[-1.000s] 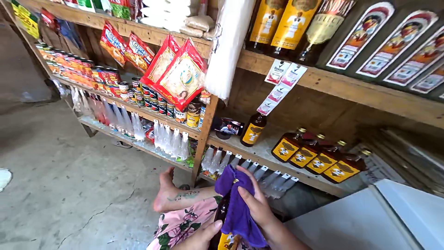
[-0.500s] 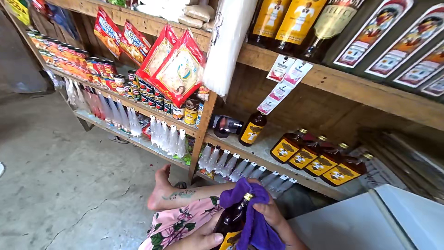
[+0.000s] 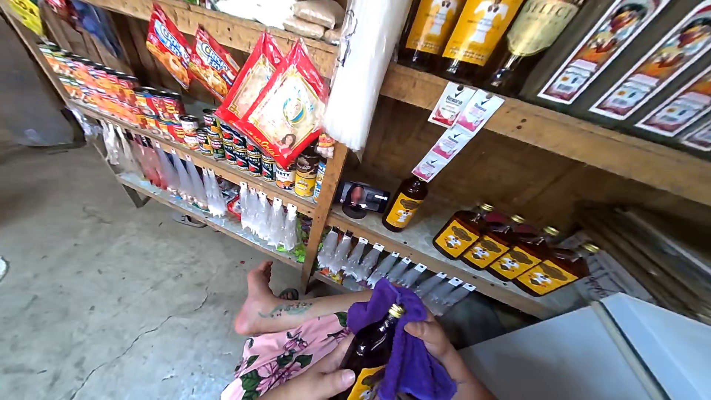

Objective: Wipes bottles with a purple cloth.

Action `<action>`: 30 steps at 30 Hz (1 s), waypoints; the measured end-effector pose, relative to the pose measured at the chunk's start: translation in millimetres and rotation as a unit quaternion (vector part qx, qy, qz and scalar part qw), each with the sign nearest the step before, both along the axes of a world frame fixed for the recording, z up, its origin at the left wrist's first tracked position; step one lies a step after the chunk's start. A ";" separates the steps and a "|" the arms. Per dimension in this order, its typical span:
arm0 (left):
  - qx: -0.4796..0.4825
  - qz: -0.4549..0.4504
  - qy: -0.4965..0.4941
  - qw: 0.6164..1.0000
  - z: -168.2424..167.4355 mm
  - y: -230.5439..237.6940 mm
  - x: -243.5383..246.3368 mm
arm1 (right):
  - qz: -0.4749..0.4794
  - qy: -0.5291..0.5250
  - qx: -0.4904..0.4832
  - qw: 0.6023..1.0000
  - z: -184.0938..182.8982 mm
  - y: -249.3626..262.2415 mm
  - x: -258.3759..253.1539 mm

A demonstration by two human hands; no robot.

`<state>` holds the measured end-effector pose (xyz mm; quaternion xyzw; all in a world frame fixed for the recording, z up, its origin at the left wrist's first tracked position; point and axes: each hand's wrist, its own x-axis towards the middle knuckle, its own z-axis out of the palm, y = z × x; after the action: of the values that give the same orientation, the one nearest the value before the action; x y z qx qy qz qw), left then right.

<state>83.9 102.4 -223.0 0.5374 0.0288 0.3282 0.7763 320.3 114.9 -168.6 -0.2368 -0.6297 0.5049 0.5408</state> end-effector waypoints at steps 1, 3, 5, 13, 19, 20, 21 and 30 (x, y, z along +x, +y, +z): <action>-0.002 -0.016 -0.018 1.000 -6.8 2.5 0.6 | -0.003 0.000 -0.007 1.000 -1.2 -1.1 1.5; -0.003 -0.022 -0.025 0.999 -10.4 4.1 0.9 | -0.037 0.008 -0.039 0.999 -2.1 -5.1 1.4; -0.002 -0.020 -0.023 1.000 -9.7 4.3 1.0 | -0.054 0.003 -0.058 0.997 -2.4 -5.2 3.0; -0.006 -0.016 -0.001 1.000 -7.0 4.5 0.7 | 0.010 0.010 -0.038 0.999 3.5 4.0 2.3; -0.015 0.019 0.032 0.999 -4.2 1.7 0.5 | -0.077 -0.010 -0.088 0.993 12.0 -5.8 -11.5; -0.022 0.022 0.033 0.999 -6.9 2.1 1.0 | -0.094 -0.016 -0.097 0.991 13.8 -6.6 -14.3; -0.027 0.028 0.040 0.998 -7.6 2.2 1.6 | -0.120 -0.022 -0.110 0.986 17.3 -8.5 -19.1; -0.153 0.002 0.016 0.988 9.9 -1.9 9.7 | -0.122 0.022 -0.016 0.992 63.9 -7.6 -27.4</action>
<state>93.6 100.5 -213.1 0.4172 0.0925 0.3129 0.8482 292.9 107.4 -104.8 -0.3098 -0.5758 0.4500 0.6082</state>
